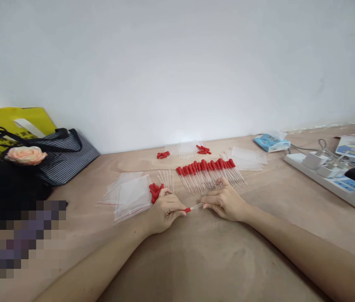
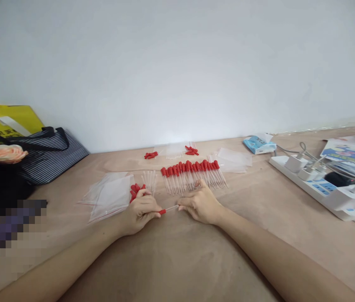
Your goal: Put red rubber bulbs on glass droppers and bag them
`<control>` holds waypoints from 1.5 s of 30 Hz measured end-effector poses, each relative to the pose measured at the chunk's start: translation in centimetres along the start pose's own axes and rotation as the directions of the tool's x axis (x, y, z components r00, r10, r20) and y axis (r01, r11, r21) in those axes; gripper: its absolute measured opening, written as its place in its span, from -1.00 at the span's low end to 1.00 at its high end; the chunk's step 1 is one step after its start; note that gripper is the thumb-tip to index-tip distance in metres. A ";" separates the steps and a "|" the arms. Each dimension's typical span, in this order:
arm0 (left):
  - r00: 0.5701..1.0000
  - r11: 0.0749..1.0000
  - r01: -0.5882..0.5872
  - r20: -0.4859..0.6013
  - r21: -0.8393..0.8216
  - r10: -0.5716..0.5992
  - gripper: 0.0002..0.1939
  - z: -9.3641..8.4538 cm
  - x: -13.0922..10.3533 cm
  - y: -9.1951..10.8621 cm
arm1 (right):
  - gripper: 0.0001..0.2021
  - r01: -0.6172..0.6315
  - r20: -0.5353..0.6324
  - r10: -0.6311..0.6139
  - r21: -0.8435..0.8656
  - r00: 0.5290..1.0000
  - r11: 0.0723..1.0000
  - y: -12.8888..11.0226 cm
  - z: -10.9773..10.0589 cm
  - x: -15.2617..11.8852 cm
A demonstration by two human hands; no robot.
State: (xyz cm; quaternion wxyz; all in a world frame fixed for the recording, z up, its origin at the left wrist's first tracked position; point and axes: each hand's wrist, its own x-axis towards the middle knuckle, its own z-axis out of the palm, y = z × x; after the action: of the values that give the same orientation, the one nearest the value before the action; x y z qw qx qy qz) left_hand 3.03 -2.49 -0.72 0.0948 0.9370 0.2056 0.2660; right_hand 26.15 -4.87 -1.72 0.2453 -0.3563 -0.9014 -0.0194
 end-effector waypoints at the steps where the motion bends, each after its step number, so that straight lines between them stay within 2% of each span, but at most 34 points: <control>1: 1.000 1.000 0.004 -0.007 -0.007 -0.004 -0.78 0.0 0.0 0.0 | -0.74 -0.005 0.004 0.005 0.012 1.000 1.000 0.0 0.0 0.0; 8: 0.985 0.992 0.107 -0.140 0.065 -0.097 -0.84 0.2 -0.3 0.0 | -0.73 -0.059 -0.011 0.059 -0.013 0.998 0.998 -1.3 0.4 -0.2; 14: 0.980 0.987 0.103 -0.185 0.126 -0.079 -0.89 0.0 -0.1 0.3 | -0.77 -0.100 -0.014 0.100 0.004 0.995 0.995 -1.5 0.1 -0.2; 21: 0.977 0.977 0.087 -0.207 0.196 -0.046 -0.89 0.2 -0.1 0.4 | -0.76 -0.034 -0.033 0.031 -0.098 0.999 0.995 -1.5 0.4 -0.1; 23: 0.968 0.968 0.109 -0.245 0.224 -0.053 -0.88 0.0 0.0 0.3 | -0.75 -0.029 -0.037 0.026 -0.086 0.999 0.996 -1.4 0.6 0.0; 25: 0.942 0.946 0.181 -0.325 0.269 -0.088 -0.79 -0.7 0.1 0.0 | -0.74 -0.065 -0.064 0.063 -0.027 0.996 0.998 -1.3 0.8 0.3; 27: 0.896 0.910 0.293 -0.418 0.295 -0.153 -0.74 -1.5 0.2 -0.7 | -0.73 -0.141 -0.118 0.146 0.052 0.982 0.989 -1.1 0.9 1.0; 29: 0.833 0.874 0.407 -0.501 0.267 -0.234 -0.78 -2.4 0.2 -1.9 | -0.72 -0.250 -0.167 0.269 0.128 0.949 0.960 -0.9 1.1 2.3; 31: 0.764 0.848 0.494 -0.561 0.190 -0.319 -0.80 -3.0 -0.1 -3.4 | -0.71 -0.380 -0.179 0.411 0.183 0.894 0.907 -0.6 1.5 3.9; 34: 0.676 0.809 0.585 -0.581 0.048 -0.454 -0.80 -3.1 -0.8 -5.5 | -0.71 -0.538 -0.131 0.563 0.181 0.816 0.823 -0.4 2.3 6.3; 37: 0.564 0.720 0.681 -0.531 -0.133 -0.632 -0.78 -2.7 -1.3 -6.6 | -0.72 -0.622 -0.068 0.631 0.114 0.773 0.774 -0.2 3.0 7.7; 38: 0.538 0.693 0.700 -0.508 -0.175 -0.673 -0.77 -2.5 -1.3 -6.6 | -0.71 -0.636 -0.049 0.641 0.092 0.766 0.766 -0.2 3.2 7.9; 39: 0.526 0.675 0.708 -0.481 -0.210 -0.701 -0.76 -2.4 -1.3 -6.6 | -0.71 -0.644 -0.032 0.648 0.072 0.761 0.761 -0.1 3.3 7.9; 43: 0.530 0.636 0.705 -0.362 -0.315 -0.767 -0.77 -2.9 -0.7 -6.3 | -0.70 -0.654 0.005 0.654 0.016 0.757 0.756 -0.3 3.1 7.8; 45: 0.551 0.628 0.721 -0.307 -0.292 -0.776 -0.79 -3.6 -0.4 -6.4 | -0.72 -0.646 -0.002 0.646 -0.011 0.763 0.763 -0.4 2.8 8.0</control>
State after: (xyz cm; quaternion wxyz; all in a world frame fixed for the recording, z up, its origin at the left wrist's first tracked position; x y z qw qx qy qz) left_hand -1.36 3.30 0.33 0.2160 0.6738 0.5820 0.4008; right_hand 19.65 0.45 -0.43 0.2343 -0.6463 -0.7236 0.0614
